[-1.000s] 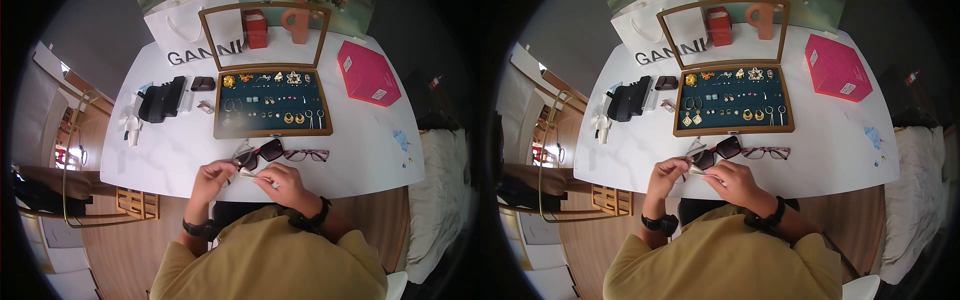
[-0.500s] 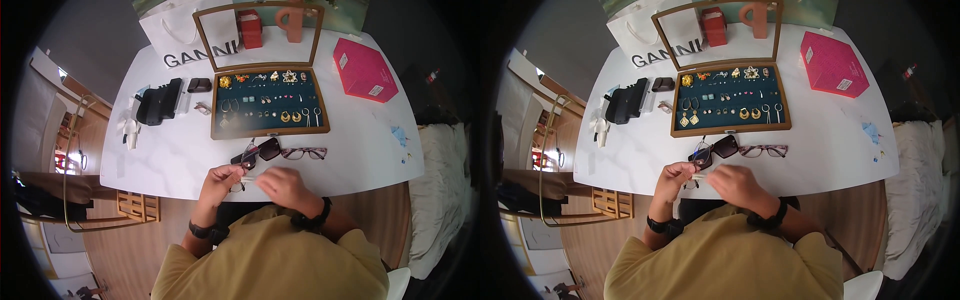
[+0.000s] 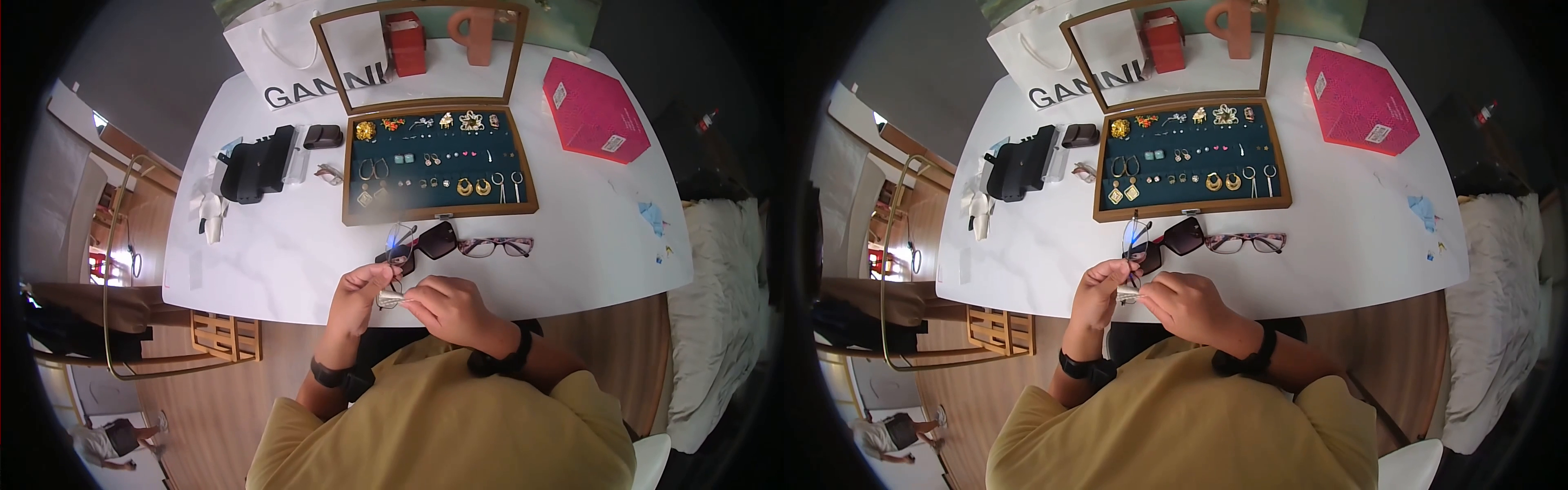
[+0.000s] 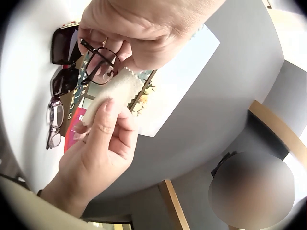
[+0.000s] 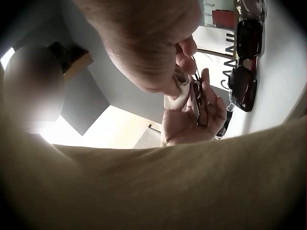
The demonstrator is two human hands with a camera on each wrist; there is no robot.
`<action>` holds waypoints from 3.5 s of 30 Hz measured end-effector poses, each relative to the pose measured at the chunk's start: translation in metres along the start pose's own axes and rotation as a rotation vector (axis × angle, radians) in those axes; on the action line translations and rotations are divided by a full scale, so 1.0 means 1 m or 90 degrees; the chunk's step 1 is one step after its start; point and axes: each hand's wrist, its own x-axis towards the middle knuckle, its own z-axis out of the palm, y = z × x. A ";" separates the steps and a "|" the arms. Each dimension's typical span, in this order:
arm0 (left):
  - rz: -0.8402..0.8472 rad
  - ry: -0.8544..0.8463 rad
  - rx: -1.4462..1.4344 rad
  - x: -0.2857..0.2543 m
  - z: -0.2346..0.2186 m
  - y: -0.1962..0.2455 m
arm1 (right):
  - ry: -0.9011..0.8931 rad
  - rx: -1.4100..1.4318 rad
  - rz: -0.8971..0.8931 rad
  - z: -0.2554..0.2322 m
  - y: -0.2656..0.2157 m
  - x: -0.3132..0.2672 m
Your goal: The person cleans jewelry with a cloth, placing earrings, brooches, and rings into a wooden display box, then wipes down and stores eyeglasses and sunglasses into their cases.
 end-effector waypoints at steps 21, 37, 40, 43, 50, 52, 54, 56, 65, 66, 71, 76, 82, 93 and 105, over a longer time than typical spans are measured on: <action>0.098 -0.079 0.069 -0.003 -0.006 0.019 | -0.159 0.115 0.061 -0.012 0.011 -0.012; 0.310 0.073 0.922 0.037 -0.031 0.028 | -0.128 0.070 0.195 -0.012 0.040 -0.052; 0.284 0.087 0.901 0.041 -0.026 0.031 | -0.138 0.084 0.220 -0.010 0.043 -0.054; 0.272 0.146 0.864 0.046 -0.029 0.038 | -0.123 0.113 0.235 -0.009 0.045 -0.054; 0.303 0.240 0.993 0.120 -0.080 0.069 | -0.122 0.136 0.257 -0.011 0.047 -0.056; 0.284 0.222 1.112 0.145 -0.092 0.073 | -0.115 0.138 0.259 -0.011 0.048 -0.057; 0.298 0.184 1.212 0.170 -0.110 0.066 | -0.103 0.145 0.258 -0.010 0.049 -0.058; 0.280 0.145 1.248 0.180 -0.117 0.067 | -0.105 0.148 0.267 -0.009 0.050 -0.060; 0.184 0.258 1.130 0.123 -0.118 0.069 | -0.118 0.158 0.266 -0.008 0.049 -0.059; 0.190 0.278 1.097 0.113 -0.119 0.066 | -0.119 0.156 0.266 -0.009 0.048 -0.058; 0.234 0.338 0.902 0.070 -0.118 0.050 | -0.122 0.207 0.323 -0.007 0.047 -0.058; 0.249 0.259 0.727 0.026 -0.051 0.052 | -0.072 0.236 0.298 -0.006 0.036 -0.033; 0.396 0.149 0.706 0.005 0.012 0.032 | 0.035 0.204 0.158 0.004 0.001 0.024; 0.452 0.144 0.761 -0.005 0.023 0.022 | 0.004 0.061 0.048 -0.002 0.014 0.025; -0.081 -0.130 -0.260 -0.008 0.008 0.002 | -0.069 0.200 0.119 -0.003 0.008 0.017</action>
